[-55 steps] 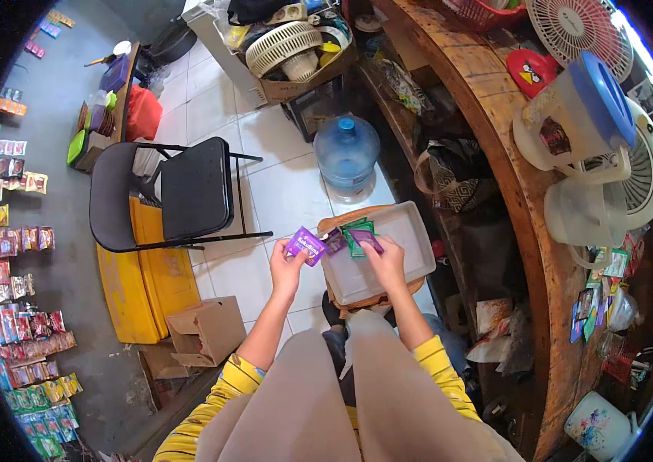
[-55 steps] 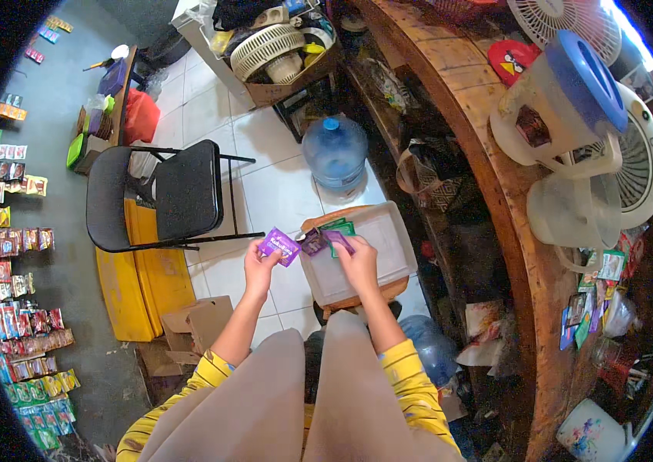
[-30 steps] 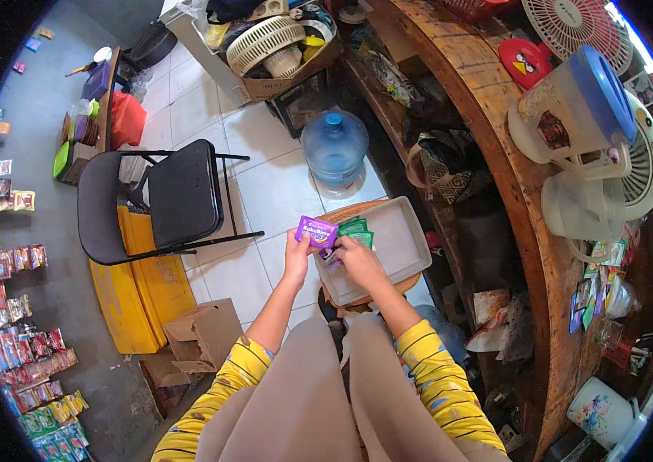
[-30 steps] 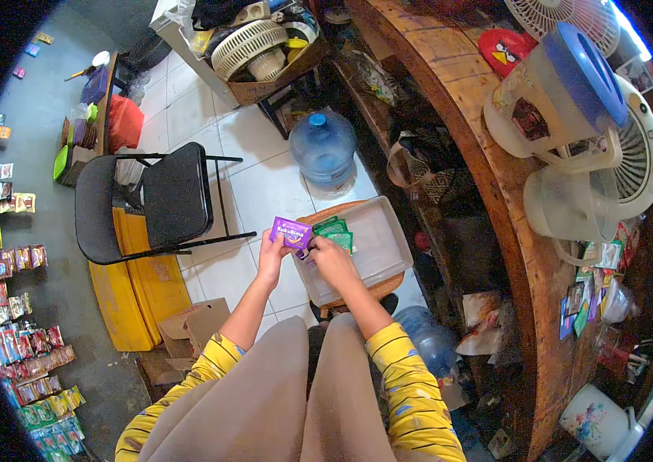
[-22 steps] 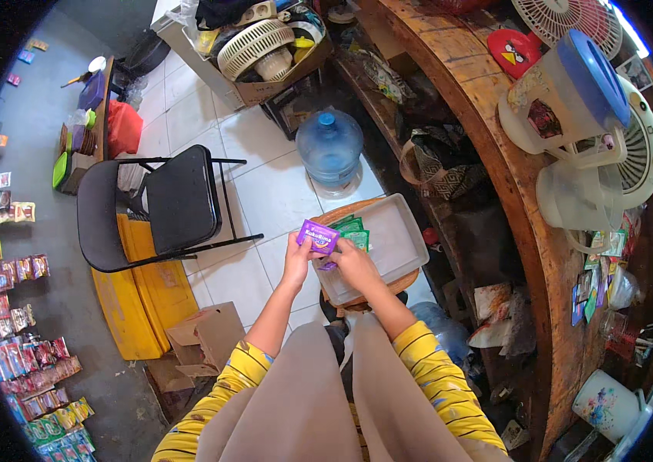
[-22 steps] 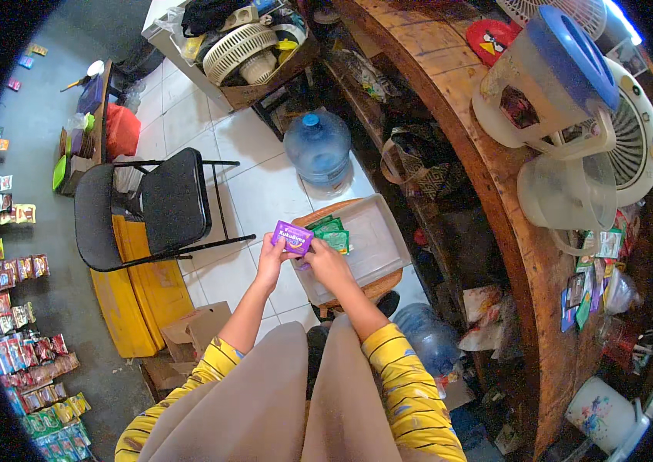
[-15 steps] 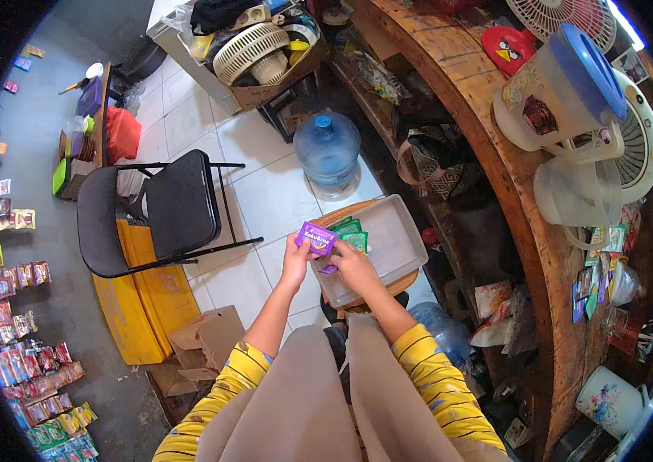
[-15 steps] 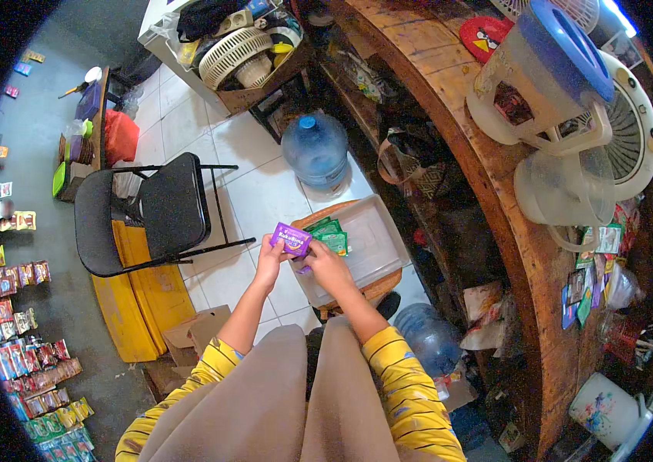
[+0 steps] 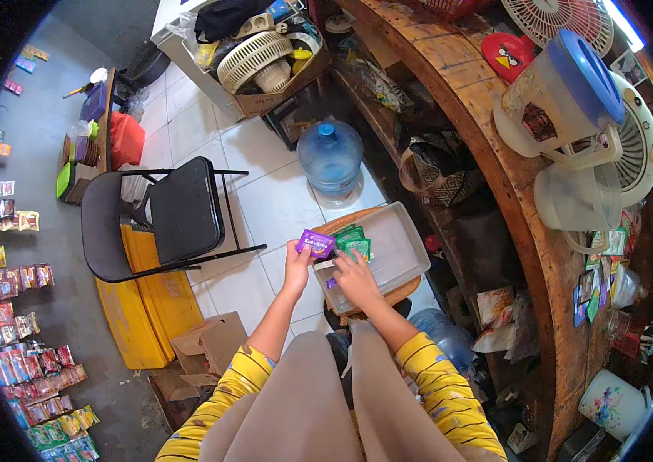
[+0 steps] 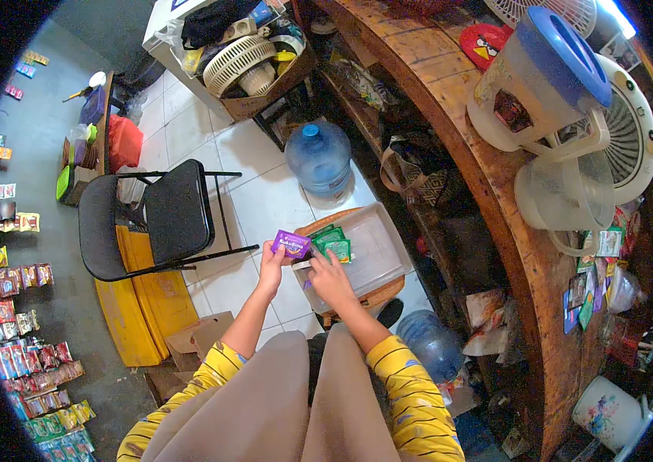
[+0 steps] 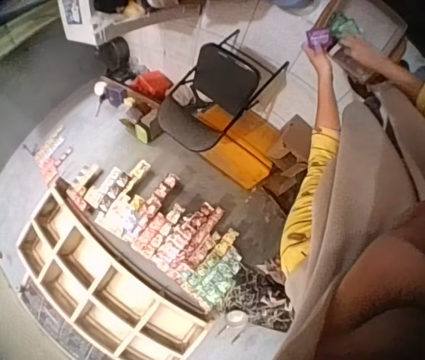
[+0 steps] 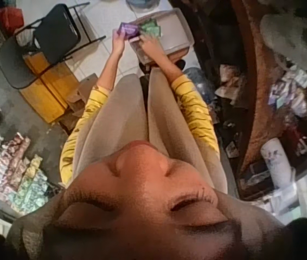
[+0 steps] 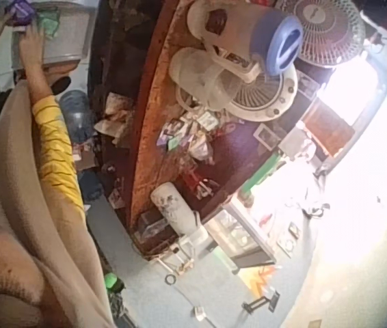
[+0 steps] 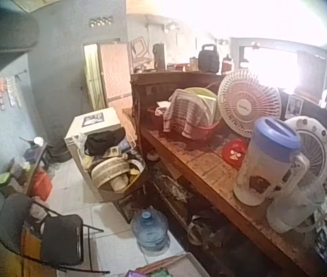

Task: Organizing various snack packets and small items into containers on a cluttered counter.

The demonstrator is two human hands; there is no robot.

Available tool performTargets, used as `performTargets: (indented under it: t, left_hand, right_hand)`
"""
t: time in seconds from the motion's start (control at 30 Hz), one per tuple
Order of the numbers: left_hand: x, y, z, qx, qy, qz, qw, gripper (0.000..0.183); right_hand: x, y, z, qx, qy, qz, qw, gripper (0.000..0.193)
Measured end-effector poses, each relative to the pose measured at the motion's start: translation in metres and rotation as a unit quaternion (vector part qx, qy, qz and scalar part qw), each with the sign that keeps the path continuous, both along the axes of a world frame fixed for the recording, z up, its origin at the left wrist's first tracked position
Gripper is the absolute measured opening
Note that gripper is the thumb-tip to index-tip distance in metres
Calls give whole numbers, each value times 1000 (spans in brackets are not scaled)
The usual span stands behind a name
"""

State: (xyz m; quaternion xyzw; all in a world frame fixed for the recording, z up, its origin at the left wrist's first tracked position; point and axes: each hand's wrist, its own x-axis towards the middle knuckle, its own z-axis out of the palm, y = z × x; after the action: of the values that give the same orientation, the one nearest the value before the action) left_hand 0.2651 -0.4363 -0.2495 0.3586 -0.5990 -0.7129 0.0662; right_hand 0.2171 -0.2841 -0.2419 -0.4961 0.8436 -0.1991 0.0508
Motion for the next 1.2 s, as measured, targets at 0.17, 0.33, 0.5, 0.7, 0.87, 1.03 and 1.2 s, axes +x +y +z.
performTargets:
  t: [0.17, 0.33, 0.5, 0.7, 0.87, 1.03, 1.2]
  left_hand:
    - [5, 5, -19, -52, 21, -19, 998, 15]
    - [18, 2, -33, -163, -50, -71, 983, 16]
    - [10, 11, -9, -196, -51, -67, 977, 15]
    - [10, 6, 0, -252, -75, -75, 962, 15]
    - [5, 12, 3, -255, -84, -97, 958, 15]
    - [10, 8, 8, -250, -86, -90, 960, 15]
    - [11, 4, 9, -294, -65, -123, 946, 15]
  right_hand:
    - [0, -2, -1, -8, 85, 47, 995, 12]
    - [-6, 0, 2, 66, -31, 60, 995, 10]
    - [-8, 10, -9, -72, -188, -50, 978, 20]
    - [-23, 6, 16, -81, -389, -172, 901, 30]
    - [-25, 11, -23, -202, -454, -252, 830, 37]
    - [-16, 4, -8, -144, -399, -262, 867, 30]
    - [-14, 4, 5, -113, -390, -207, 890, 15]
